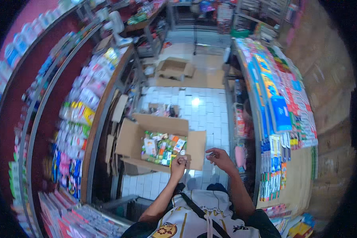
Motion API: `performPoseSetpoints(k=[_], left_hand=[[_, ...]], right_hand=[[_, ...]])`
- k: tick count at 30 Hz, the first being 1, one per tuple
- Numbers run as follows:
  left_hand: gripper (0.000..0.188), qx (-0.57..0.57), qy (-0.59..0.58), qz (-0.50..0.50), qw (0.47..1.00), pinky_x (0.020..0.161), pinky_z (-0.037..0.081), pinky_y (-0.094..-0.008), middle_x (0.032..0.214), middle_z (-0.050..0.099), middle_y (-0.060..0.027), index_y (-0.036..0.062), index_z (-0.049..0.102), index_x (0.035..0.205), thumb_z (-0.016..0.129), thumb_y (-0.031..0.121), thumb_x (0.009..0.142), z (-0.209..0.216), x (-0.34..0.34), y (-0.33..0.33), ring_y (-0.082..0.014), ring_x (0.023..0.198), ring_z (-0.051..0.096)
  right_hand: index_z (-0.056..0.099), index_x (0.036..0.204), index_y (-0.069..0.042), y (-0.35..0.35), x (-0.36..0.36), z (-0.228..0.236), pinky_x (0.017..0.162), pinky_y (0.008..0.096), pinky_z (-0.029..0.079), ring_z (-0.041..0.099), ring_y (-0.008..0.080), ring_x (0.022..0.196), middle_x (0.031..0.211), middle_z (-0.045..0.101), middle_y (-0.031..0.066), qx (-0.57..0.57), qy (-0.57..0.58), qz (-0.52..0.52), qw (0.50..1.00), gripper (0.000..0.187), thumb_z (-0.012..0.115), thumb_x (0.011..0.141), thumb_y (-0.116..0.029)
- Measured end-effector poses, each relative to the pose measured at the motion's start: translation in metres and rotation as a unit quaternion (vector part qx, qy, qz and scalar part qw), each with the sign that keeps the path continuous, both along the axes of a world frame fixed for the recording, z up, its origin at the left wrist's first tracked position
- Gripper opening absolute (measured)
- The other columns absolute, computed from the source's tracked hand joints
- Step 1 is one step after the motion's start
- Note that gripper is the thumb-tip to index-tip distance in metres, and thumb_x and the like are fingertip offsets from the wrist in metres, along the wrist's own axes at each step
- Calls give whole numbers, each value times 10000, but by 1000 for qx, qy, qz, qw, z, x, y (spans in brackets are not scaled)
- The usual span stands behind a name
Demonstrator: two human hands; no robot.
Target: The person is removing small retail product boxes from a larger shipping container and organizing them onto a display shelf.
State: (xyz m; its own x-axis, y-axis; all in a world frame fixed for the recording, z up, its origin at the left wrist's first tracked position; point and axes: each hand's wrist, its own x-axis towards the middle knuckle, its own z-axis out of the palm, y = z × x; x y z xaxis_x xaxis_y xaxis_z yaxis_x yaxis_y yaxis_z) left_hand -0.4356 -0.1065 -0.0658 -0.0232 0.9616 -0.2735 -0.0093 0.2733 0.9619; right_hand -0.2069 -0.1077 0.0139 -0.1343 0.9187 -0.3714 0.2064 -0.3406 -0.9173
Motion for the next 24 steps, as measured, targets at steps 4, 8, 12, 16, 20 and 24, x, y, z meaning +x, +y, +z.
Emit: performPoseSetpoints(k=[4,8,12,16,20,24], left_hand=[[84,5,7,63,998,589,429,-231,687,566,7,17,606,906,608,98,883,-24,-48,-3,-70,637,524],[125,51,96,140,984,646,467,-262,751,626,-42,19,626,947,608,127,887,-34,-74,-15,-109,702,582],[158,-9,144,208,967,723,500,-306,818,654,-92,16,630,992,602,121,877,-34,-90,-35,-177,778,632],[195,44,245,204,947,737,512,-359,874,665,-137,16,618,1008,578,77,826,-32,-106,-43,-294,801,650],[230,-110,344,146,921,752,518,-379,865,670,-164,30,615,1027,582,131,823,-28,-118,-48,-312,794,654],[329,-187,349,134,908,744,521,-396,873,675,-181,28,593,1080,614,234,824,-36,-136,-31,-308,827,666]], right_hand=[[620,1086,-6,23,-50,-24,636,287,501,597,132,712,825,633,64,-11,15,77,997,326,680,860,-232],[628,1069,-2,38,-83,-51,597,253,477,573,97,669,813,626,34,7,32,161,986,274,669,865,-180],[634,1048,4,52,-114,-88,609,277,487,580,119,693,839,624,52,6,37,235,971,249,660,864,-161],[636,1031,8,71,-134,-121,611,280,481,573,128,706,866,621,64,33,43,282,958,232,659,857,-142],[634,989,-7,86,-161,-153,592,269,474,563,111,677,804,620,39,52,44,308,949,197,666,848,-141],[636,979,-23,91,-203,-186,578,250,479,581,94,641,769,627,45,-3,-22,284,959,227,688,827,-183]])
